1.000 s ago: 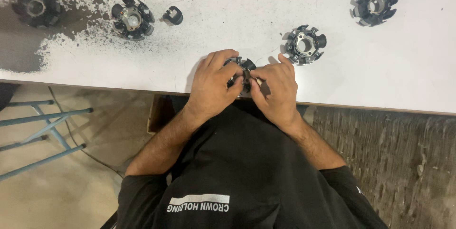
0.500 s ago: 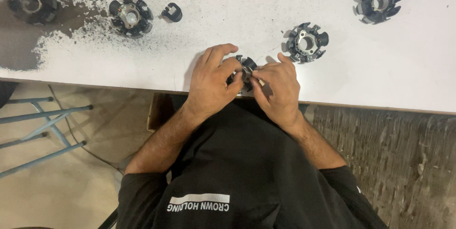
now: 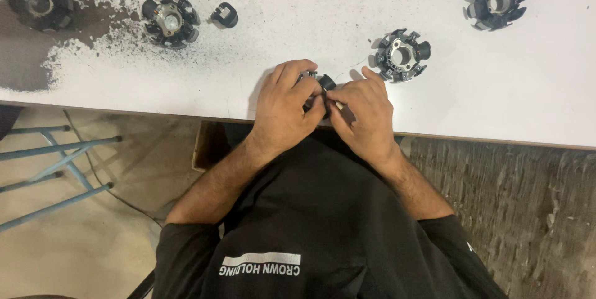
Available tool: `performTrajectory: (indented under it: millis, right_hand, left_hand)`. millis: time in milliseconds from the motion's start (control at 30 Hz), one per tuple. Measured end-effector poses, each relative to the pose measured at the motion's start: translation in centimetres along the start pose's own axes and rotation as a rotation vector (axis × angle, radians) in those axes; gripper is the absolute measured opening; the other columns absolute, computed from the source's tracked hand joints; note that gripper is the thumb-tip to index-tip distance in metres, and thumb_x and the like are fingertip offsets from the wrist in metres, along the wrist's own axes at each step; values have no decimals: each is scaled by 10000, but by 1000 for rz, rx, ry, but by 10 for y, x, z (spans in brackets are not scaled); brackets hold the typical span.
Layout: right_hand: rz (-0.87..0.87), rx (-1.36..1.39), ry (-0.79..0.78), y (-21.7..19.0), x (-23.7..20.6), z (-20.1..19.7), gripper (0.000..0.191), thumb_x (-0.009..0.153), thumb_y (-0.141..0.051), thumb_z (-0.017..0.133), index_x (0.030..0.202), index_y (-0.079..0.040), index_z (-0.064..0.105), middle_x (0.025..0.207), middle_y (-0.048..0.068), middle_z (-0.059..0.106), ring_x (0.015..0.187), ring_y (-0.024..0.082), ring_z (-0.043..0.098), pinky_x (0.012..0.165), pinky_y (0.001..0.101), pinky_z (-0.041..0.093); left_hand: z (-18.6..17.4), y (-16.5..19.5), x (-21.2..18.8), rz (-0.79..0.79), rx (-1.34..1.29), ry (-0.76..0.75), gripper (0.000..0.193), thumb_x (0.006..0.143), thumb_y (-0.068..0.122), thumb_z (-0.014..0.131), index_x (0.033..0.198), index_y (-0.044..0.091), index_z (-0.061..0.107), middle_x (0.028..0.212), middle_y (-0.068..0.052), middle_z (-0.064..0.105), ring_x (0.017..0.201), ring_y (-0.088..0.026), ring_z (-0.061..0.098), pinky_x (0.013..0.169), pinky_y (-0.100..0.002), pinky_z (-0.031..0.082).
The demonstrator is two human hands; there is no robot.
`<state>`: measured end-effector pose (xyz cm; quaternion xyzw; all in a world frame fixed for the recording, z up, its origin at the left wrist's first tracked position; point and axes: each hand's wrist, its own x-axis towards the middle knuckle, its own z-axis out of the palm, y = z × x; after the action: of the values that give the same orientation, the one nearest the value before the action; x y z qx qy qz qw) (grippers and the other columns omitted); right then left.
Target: The person sits at a white workbench and assembles small black impeller-like components one at a time, fitting parts together by hand and using a small hand tool to trim or press each piece. Finished assemblies are placed in a row on the table as the person works through the batch.
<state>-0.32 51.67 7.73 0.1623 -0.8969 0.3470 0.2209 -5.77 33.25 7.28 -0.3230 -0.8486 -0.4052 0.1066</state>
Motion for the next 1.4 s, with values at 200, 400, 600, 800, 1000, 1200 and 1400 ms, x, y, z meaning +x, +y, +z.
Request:
performTrajectory:
  millis: [200,400,600,800,1000,1200,1400]
  right_hand:
    - [9,1,16,-1,-2,2,251,861,5,806,1057,-72,669,1008,66,689,961,272,659,1151,545,458]
    - [23,5,54,1,-5,5,250,865,15,806,1058,-72,672,1015,55,705,989,258,683,1146,524,481]
    - [-17,-7,45,3,-5,4,278,854,16,819,1082,-71,685,1030,67,708,1026,275,691,1128,503,503]
    - [-53,2,47,4,-3,2,286,853,22,833,1084,-66,689,1031,71,705,1027,267,694,1106,499,518]
    - [-58,-47,69,0,-2,6,269,857,38,824,1063,-70,688,1026,64,696,1022,267,689,1103,502,523]
    - [-40,-69,13,-1,0,3,270,856,37,819,1060,-82,687,999,64,695,987,282,675,1111,506,523]
    - [7,-1,159,4,-7,2,218,912,7,770,1086,-37,646,1017,109,694,1030,304,694,1139,538,468]
  left_hand:
    - [11,-4,-2,-22,57,46,129,861,75,729,904,47,610,1252,-120,620,1136,-310,585,969,-484,448]
    - [18,-8,-4,-8,87,91,127,801,52,703,869,50,596,1229,-104,635,1108,-289,600,953,-475,434]
    - [20,-10,-5,-6,90,97,115,805,39,687,880,47,600,1222,-95,637,1126,-270,608,958,-462,440]
    - [21,-10,-5,-1,76,109,109,813,34,683,872,49,592,1213,-92,640,1133,-265,607,963,-461,444]
    - [21,-11,-5,4,78,111,114,812,28,678,875,46,586,1209,-95,635,1141,-271,608,964,-462,446]
    - [23,-9,-6,-6,66,126,120,819,24,695,876,50,593,1223,-86,641,1139,-271,615,963,-457,455]
    - [-10,-17,2,61,91,306,206,886,83,770,988,56,593,1337,-160,548,1195,-311,587,1004,-448,513]
